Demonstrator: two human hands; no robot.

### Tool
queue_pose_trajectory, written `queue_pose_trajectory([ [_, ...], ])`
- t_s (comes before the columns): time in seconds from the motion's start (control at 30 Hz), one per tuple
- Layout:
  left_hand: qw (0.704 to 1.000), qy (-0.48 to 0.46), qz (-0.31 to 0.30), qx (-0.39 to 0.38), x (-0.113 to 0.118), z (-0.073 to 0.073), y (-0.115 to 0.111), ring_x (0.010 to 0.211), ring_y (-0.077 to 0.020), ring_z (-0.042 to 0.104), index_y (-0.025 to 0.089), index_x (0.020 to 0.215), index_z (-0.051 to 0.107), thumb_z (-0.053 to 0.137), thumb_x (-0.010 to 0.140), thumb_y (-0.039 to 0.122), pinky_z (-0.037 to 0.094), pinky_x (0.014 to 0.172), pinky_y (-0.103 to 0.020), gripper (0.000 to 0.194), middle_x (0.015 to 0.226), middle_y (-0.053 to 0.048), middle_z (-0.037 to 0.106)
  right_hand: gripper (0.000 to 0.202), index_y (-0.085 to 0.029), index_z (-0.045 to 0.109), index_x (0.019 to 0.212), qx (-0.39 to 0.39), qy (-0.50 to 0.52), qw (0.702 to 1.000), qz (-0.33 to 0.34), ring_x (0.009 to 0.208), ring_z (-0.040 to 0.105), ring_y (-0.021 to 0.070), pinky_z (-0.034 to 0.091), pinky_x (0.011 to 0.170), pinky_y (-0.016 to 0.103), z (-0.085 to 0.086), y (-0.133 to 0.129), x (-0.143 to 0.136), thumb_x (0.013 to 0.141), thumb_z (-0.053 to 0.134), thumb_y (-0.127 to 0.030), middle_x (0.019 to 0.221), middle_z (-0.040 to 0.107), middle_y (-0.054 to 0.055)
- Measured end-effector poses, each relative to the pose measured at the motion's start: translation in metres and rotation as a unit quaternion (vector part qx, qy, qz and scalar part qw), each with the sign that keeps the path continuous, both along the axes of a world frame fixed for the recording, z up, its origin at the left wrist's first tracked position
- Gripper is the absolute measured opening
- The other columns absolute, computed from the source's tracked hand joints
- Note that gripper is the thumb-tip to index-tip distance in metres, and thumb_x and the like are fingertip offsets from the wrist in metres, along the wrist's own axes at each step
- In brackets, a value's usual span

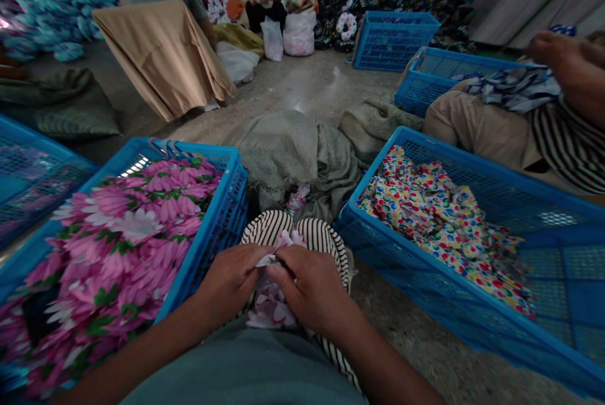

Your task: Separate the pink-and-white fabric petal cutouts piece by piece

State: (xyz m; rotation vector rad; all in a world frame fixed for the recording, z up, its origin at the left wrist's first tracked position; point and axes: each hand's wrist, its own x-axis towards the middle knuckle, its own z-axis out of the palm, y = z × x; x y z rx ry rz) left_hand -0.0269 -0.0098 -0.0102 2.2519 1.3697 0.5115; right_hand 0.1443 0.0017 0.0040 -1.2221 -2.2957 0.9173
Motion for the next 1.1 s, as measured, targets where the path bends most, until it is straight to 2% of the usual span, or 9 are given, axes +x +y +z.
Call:
queue_pose_trajectory([
  [0.3, 1.000, -0.023, 0.010, -0.011, 0.002, -0.002, -0.001, 0.085, -0.0178, 0.059, 0.015, 0.105, 0.056, 0.043, 0.075, 0.008, 0.045, 0.079, -0.031, 0.034, 0.092, -0.008, 0.066, 0.019, -0.018, 0.057, 0.089, 0.000, 0.027, 1.000, -0.010, 0.068, 0.055, 0.0139, 0.035, 0.061, 0.024, 0.001, -0.002, 0.003, 0.086, 0.042, -0.028, 0.075, 0.062, 0.003],
  [0.47, 1.000, -0.025, 0.008, -0.006, 0.003, -0.003, -0.002, 0.085, -0.0180, 0.059, 0.015, 0.102, 0.057, 0.042, 0.076, 0.009, 0.045, 0.079, -0.031, 0.031, 0.091, -0.008, 0.065, 0.021, -0.018, 0.057, 0.077, -0.028, 0.045, 0.999, -0.007, 0.063, 0.053, 0.0124, 0.034, 0.059, 0.023, 0.001, -0.004, 0.001, 0.087, 0.041, -0.026, 0.069, 0.059, 0.001],
  [0.57, 1.000, -0.020, 0.007, -0.018, 0.002, -0.003, -0.003, 0.083, -0.0171, 0.059, 0.017, 0.097, 0.058, 0.041, 0.077, 0.010, 0.045, 0.076, -0.030, 0.027, 0.088, -0.006, 0.065, 0.022, -0.017, 0.057, 0.073, -0.029, 0.089, 0.996, -0.009, 0.062, 0.053, 0.0122, 0.035, 0.058, 0.023, 0.000, -0.005, 0.003, 0.086, 0.041, -0.025, 0.067, 0.059, 0.001],
  [0.7, 1.000, -0.004, 0.009, -0.025, 0.001, -0.001, -0.004, 0.082, -0.0171, 0.058, 0.017, 0.100, 0.057, 0.042, 0.076, 0.009, 0.045, 0.074, -0.029, 0.029, 0.087, -0.006, 0.065, 0.018, -0.018, 0.058, 0.078, -0.033, 0.182, 0.980, -0.068, 0.059, 0.052, 0.0117, 0.036, 0.054, 0.022, -0.003, -0.007, 0.007, 0.084, 0.042, -0.024, 0.066, 0.058, 0.000],
  [0.77, 1.000, 0.012, 0.005, -0.017, 0.002, 0.000, -0.004, 0.081, -0.0176, 0.058, 0.017, 0.100, 0.056, 0.043, 0.076, 0.009, 0.045, 0.073, -0.030, 0.029, 0.086, -0.006, 0.065, 0.011, -0.019, 0.057, 0.083, -0.034, 0.180, 0.979, -0.091, 0.059, 0.051, 0.0120, 0.036, 0.053, 0.022, -0.005, -0.007, 0.006, 0.080, 0.049, -0.025, 0.069, 0.058, 0.000],
  [0.87, 0.999, 0.045, -0.001, 0.005, 0.004, 0.001, -0.003, 0.076, -0.0187, 0.058, 0.015, 0.093, 0.058, 0.043, 0.076, 0.010, 0.045, 0.070, -0.031, 0.023, 0.081, -0.007, 0.064, 0.020, -0.019, 0.056, 0.091, -0.037, 0.135, 0.986, -0.091, 0.061, 0.050, 0.0128, 0.037, 0.055, 0.023, -0.011, -0.006, -0.001, 0.072, 0.058, -0.025, 0.073, 0.058, 0.001],
  [1.0, 0.997, 0.071, -0.006, 0.023, 0.006, 0.002, -0.003, 0.070, -0.0180, 0.057, 0.013, 0.083, 0.058, 0.040, 0.078, 0.011, 0.045, 0.067, -0.030, 0.019, 0.073, -0.007, 0.062, 0.006, -0.017, 0.056, 0.073, -0.032, 0.145, 0.984, -0.094, 0.061, 0.048, 0.0124, 0.035, 0.057, 0.023, -0.019, -0.004, -0.012, 0.076, 0.051, -0.017, 0.065, 0.053, 0.000],
  [1.1, 0.997, 0.076, -0.015, 0.019, 0.005, 0.003, -0.004, 0.072, -0.0178, 0.057, 0.014, 0.088, 0.057, 0.042, 0.077, 0.009, 0.045, 0.068, -0.029, 0.020, 0.076, -0.006, 0.062, 0.014, -0.017, 0.052, 0.064, -0.109, 0.228, 0.957, -0.142, 0.053, 0.042, 0.0107, 0.033, 0.051, 0.022, -0.025, 0.001, -0.010, 0.077, 0.049, -0.021, 0.057, 0.046, -0.003],
])
